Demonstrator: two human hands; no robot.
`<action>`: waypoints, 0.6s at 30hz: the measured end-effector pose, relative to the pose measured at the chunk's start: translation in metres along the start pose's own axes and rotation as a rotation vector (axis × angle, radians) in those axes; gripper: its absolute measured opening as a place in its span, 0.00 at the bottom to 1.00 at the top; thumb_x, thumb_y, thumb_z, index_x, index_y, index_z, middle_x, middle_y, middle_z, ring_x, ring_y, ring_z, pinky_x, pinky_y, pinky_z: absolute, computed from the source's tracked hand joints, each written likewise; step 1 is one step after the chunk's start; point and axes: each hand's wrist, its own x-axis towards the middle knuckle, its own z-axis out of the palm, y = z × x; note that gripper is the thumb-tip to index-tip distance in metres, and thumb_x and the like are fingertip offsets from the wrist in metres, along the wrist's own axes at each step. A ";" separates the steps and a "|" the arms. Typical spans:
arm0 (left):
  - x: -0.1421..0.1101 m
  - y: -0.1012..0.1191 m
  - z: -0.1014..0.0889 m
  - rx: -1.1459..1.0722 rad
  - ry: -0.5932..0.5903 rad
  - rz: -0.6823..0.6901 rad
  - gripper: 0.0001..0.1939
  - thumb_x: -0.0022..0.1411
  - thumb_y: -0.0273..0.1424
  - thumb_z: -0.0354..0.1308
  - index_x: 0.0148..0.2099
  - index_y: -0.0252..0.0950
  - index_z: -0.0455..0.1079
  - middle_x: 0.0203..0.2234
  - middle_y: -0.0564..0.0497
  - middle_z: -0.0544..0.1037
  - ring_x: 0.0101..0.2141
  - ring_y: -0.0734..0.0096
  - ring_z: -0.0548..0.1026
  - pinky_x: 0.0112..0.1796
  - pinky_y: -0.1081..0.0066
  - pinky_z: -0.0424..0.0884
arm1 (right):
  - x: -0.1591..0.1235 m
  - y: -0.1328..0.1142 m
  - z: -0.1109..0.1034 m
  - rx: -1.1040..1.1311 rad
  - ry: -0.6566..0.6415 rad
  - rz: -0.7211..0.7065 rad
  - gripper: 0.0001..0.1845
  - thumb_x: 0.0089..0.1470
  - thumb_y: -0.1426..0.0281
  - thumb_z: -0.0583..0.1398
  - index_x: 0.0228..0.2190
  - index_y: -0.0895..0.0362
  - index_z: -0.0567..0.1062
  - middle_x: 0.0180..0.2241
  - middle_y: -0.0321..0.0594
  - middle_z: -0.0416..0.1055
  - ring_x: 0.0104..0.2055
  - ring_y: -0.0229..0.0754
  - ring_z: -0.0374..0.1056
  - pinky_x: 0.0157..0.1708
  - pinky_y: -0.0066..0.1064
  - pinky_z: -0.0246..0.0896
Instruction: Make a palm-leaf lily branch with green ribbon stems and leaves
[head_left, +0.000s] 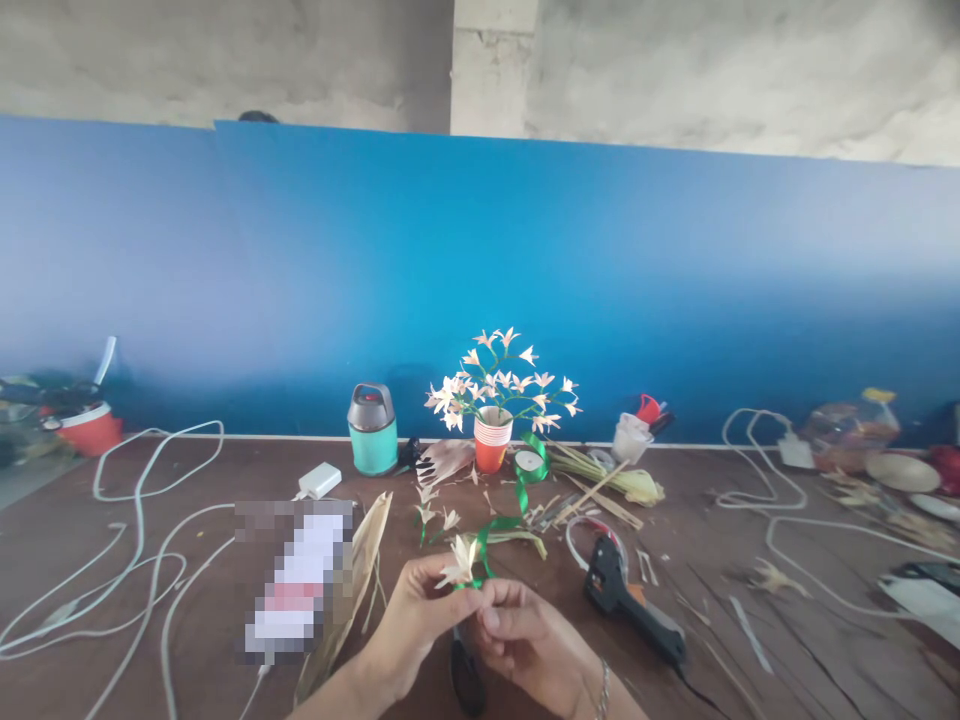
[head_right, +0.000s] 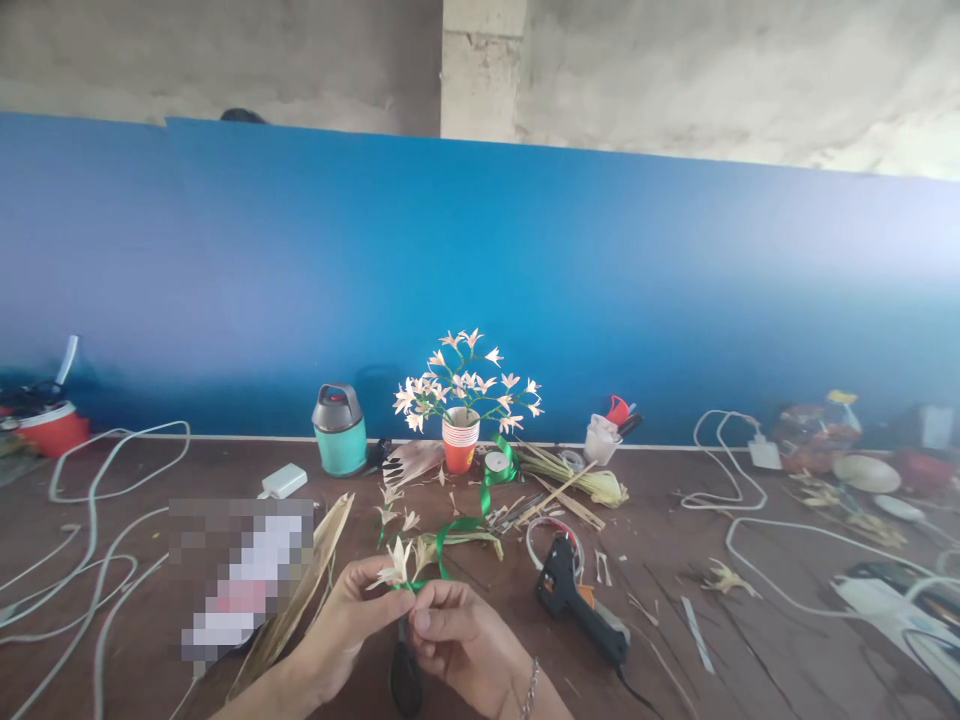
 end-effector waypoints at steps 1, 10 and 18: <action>0.000 0.000 0.001 -0.015 0.016 -0.015 0.11 0.38 0.32 0.69 0.21 0.32 0.71 0.15 0.55 0.71 0.19 0.76 0.68 0.24 0.75 0.64 | 0.000 0.000 0.001 -0.009 0.023 -0.031 0.11 0.38 0.70 0.67 0.18 0.61 0.70 0.16 0.31 0.59 0.18 0.28 0.48 0.18 0.22 0.36; -0.001 -0.004 0.004 -0.108 0.134 -0.104 0.15 0.40 0.33 0.67 0.18 0.33 0.63 0.11 0.60 0.60 0.15 0.83 0.56 0.19 0.79 0.55 | 0.000 -0.005 0.017 -0.227 0.262 -0.235 0.14 0.38 0.65 0.67 0.18 0.60 0.69 0.15 0.28 0.56 0.18 0.29 0.45 0.19 0.24 0.38; 0.007 -0.003 -0.005 0.223 0.116 0.098 0.13 0.45 0.31 0.62 0.17 0.34 0.62 0.14 0.58 0.60 0.20 0.78 0.58 0.24 0.76 0.57 | 0.002 -0.005 0.013 -0.596 0.418 -0.262 0.14 0.41 0.61 0.64 0.21 0.60 0.72 0.17 0.32 0.62 0.18 0.31 0.55 0.16 0.22 0.46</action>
